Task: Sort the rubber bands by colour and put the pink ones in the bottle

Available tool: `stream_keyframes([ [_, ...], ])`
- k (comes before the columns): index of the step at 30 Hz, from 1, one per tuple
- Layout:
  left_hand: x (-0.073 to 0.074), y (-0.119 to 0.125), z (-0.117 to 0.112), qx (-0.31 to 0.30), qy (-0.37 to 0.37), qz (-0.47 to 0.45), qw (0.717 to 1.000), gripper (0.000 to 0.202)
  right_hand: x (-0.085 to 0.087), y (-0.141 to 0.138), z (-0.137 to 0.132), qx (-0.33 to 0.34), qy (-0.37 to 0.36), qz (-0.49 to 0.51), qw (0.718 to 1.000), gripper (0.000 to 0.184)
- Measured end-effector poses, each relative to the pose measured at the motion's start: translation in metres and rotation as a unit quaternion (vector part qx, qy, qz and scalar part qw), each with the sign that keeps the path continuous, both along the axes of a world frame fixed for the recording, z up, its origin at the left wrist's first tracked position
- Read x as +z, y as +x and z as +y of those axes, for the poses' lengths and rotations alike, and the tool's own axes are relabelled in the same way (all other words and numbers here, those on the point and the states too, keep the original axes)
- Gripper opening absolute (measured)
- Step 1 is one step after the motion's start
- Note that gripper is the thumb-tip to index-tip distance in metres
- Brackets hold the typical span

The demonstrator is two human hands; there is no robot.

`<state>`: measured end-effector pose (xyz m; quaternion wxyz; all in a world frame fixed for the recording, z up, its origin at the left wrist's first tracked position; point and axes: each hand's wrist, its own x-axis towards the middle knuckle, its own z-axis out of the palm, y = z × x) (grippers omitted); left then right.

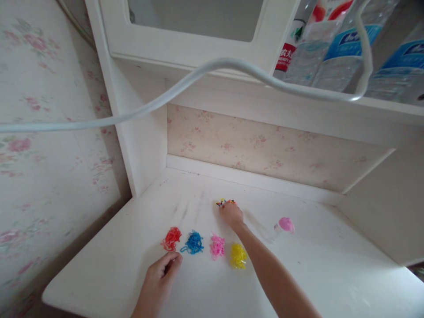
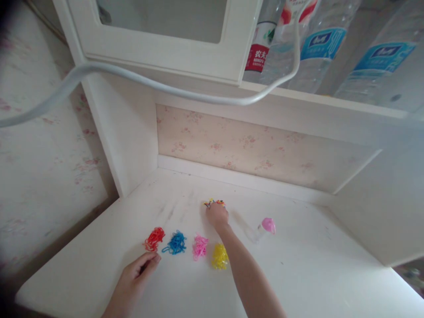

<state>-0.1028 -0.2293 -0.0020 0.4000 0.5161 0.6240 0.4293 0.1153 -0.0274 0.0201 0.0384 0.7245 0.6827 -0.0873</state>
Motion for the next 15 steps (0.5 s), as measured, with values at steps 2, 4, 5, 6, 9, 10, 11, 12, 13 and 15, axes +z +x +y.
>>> stream_keyframes([
  [2,0.001,0.000,0.000,0.003,0.004,0.007,1.000,0.038,0.003,-0.003,0.003,0.001,-0.002,0.005,1.000,0.030],
  [4,0.000,0.000,0.001,0.008,0.007,0.011,1.000,0.038,0.006,-0.007,0.005,0.003,0.002,0.012,1.000,0.031],
  [5,0.000,0.000,0.001,0.010,0.009,0.012,1.000,0.038,0.007,-0.010,0.004,0.004,0.007,0.015,1.000,0.031],
  [6,-0.001,0.000,0.001,0.011,0.009,0.014,1.000,0.039,0.009,-0.012,0.002,0.007,0.013,0.019,1.000,0.031],
  [9,-0.002,-0.001,0.001,0.008,0.007,0.018,1.000,0.040,0.015,-0.015,-0.012,0.026,0.038,0.038,0.998,0.029],
  [10,-0.001,-0.001,0.000,0.008,0.008,0.019,1.000,0.041,0.017,-0.015,-0.021,0.036,0.047,0.047,0.997,0.031],
  [11,-0.001,-0.001,-0.001,0.008,0.008,0.021,1.000,0.041,0.020,-0.014,-0.032,0.046,0.054,0.058,0.996,0.033],
  [12,0.000,0.000,-0.002,0.007,0.010,0.023,1.000,0.041,0.023,-0.011,-0.044,0.057,0.061,0.070,0.994,0.034],
  [13,0.000,0.001,-0.004,0.008,0.012,0.025,1.000,0.041,0.024,-0.007,-0.058,0.065,0.066,0.083,0.992,0.033],
  [15,0.002,0.005,-0.008,0.014,0.020,0.028,0.999,0.041,0.025,0.007,-0.087,0.075,0.076,0.111,0.988,0.031],
])
